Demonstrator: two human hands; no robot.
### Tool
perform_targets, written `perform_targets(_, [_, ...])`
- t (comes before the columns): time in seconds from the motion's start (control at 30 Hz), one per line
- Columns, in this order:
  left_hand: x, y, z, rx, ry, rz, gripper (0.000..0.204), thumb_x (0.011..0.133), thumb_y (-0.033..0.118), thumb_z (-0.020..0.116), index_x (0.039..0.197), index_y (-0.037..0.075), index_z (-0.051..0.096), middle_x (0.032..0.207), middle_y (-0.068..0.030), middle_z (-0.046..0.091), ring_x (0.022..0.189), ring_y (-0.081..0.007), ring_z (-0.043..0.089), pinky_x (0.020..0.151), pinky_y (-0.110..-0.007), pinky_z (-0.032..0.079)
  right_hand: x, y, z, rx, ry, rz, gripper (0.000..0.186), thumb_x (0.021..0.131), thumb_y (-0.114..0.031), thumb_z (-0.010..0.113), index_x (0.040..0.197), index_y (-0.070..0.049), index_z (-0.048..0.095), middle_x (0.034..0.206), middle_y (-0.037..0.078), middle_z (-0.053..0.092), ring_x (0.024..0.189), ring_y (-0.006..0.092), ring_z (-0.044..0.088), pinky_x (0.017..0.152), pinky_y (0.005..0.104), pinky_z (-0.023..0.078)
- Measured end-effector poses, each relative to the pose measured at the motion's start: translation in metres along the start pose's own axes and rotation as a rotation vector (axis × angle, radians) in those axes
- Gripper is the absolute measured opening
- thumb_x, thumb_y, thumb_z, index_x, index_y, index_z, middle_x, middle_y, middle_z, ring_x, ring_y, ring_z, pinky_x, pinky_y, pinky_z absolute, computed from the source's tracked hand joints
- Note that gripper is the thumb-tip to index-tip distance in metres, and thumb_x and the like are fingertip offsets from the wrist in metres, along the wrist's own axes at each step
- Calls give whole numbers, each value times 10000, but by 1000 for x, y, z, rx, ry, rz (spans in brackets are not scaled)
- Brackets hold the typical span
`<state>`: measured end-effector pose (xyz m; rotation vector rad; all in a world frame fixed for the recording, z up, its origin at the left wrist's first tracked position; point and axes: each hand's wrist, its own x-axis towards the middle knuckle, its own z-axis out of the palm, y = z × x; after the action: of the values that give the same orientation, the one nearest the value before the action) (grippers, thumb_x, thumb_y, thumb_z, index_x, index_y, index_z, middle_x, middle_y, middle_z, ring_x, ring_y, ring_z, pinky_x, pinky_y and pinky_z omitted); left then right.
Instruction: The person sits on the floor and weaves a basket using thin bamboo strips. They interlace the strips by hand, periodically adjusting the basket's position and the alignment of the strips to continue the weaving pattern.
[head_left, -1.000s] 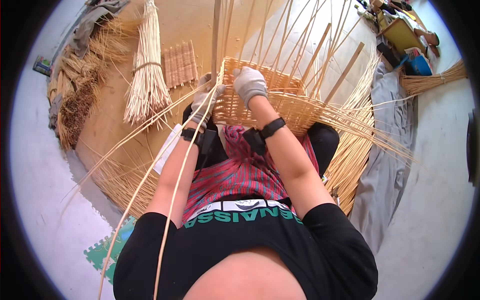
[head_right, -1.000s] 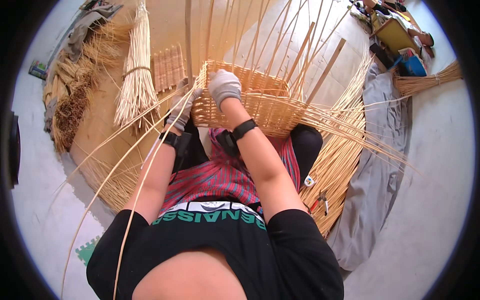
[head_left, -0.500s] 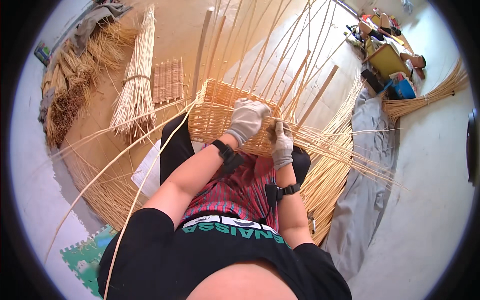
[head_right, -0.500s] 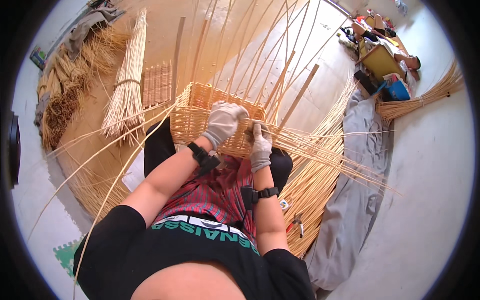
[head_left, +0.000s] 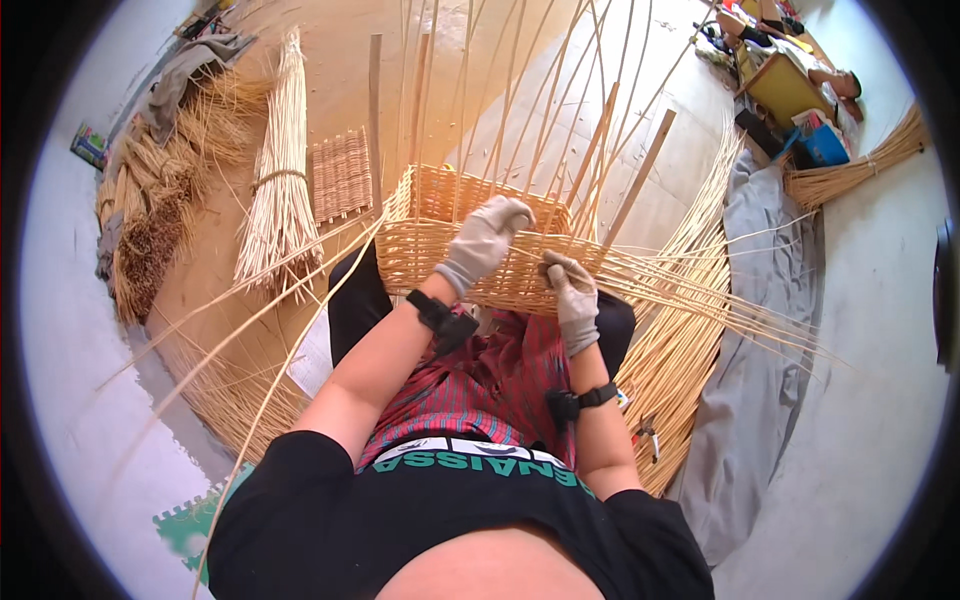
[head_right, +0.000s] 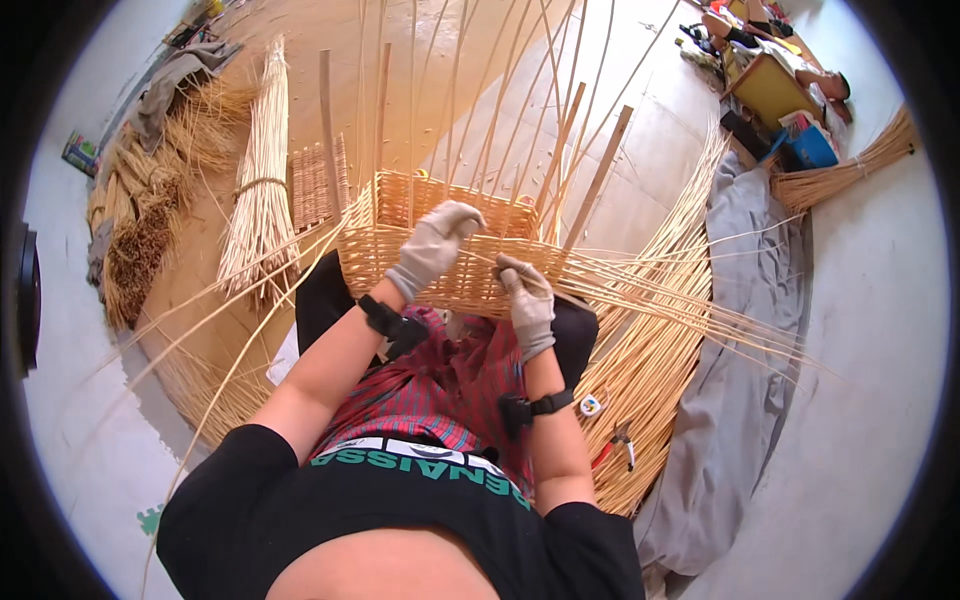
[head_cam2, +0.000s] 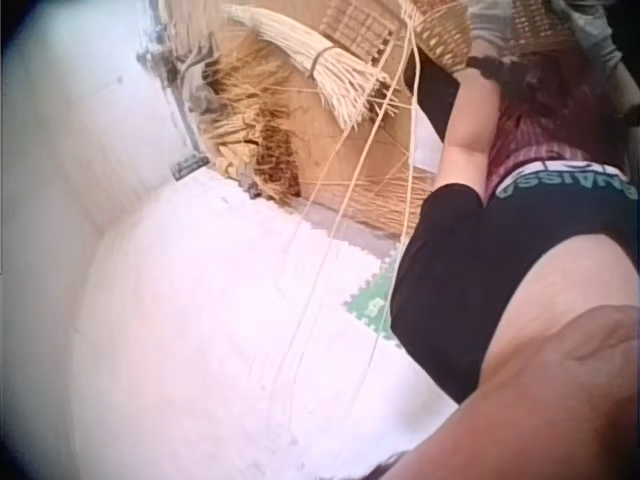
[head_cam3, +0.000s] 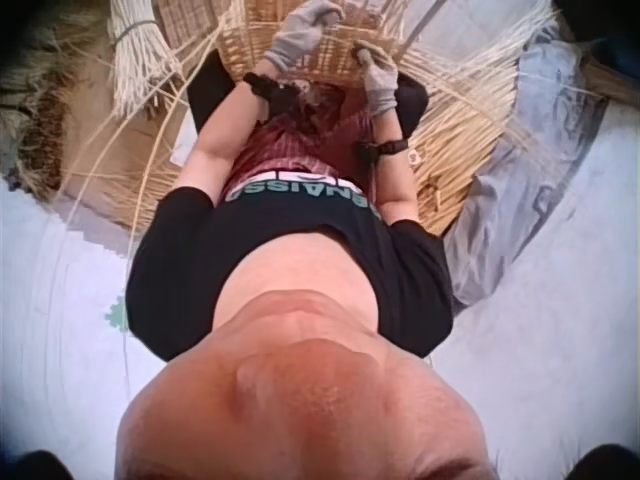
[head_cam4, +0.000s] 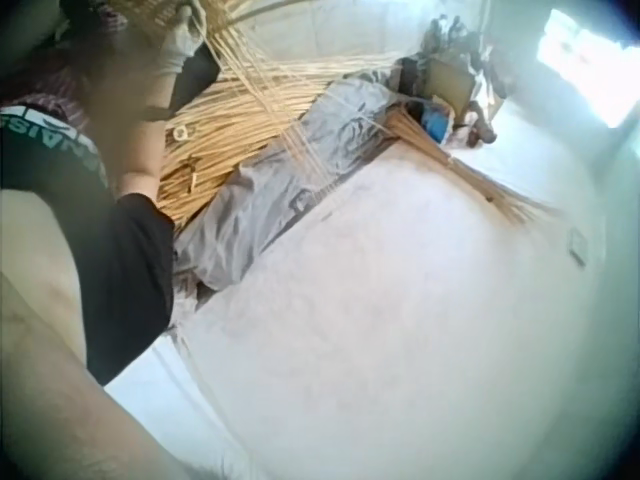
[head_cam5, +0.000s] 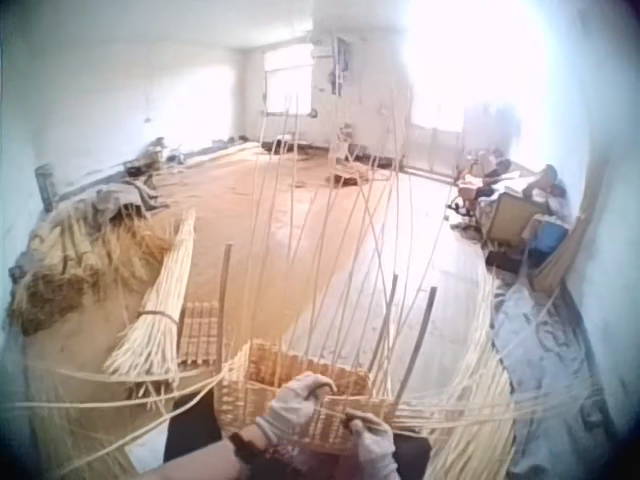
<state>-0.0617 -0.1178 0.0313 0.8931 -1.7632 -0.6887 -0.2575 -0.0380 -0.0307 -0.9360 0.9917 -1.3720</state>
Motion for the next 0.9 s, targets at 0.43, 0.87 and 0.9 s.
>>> perform_targets(0.43, [-78, 10, -61, -490, -304, -243, 327, 951, 101, 660, 1276, 126, 637, 1180, -91, 694, 1080, -209, 667, 876, -328, 556, 36, 27, 1, 181, 195, 172, 202, 969, -196, 728, 1117, -60, 745, 995, 31, 752, 889, 123, 694, 782, 248, 548])
perform_targets(0.87, [-18, -19, -53, -107, 26, -934, 389, 1047, 389, 568, 1043, 2, 611, 844, -75, 683, 576, -171, 704, 515, -311, 545, 141, -100, 142, -1012, 108, -387, 685, 867, -236, 766, 1489, -249, 480, 1621, 229, 317, 1247, 373, 611, 983, 429, 532])
perform_targets(0.9, [-19, -21, -56, -128, 16, -919, 392, 1046, 393, 571, 1059, 3, 613, 852, -76, 683, 584, -174, 708, 518, -311, 547, 137, -105, 139, -969, 66, -220, 776, 857, -265, 776, 1546, -290, 419, 1649, 228, 264, 1267, 385, 597, 997, 452, 526])
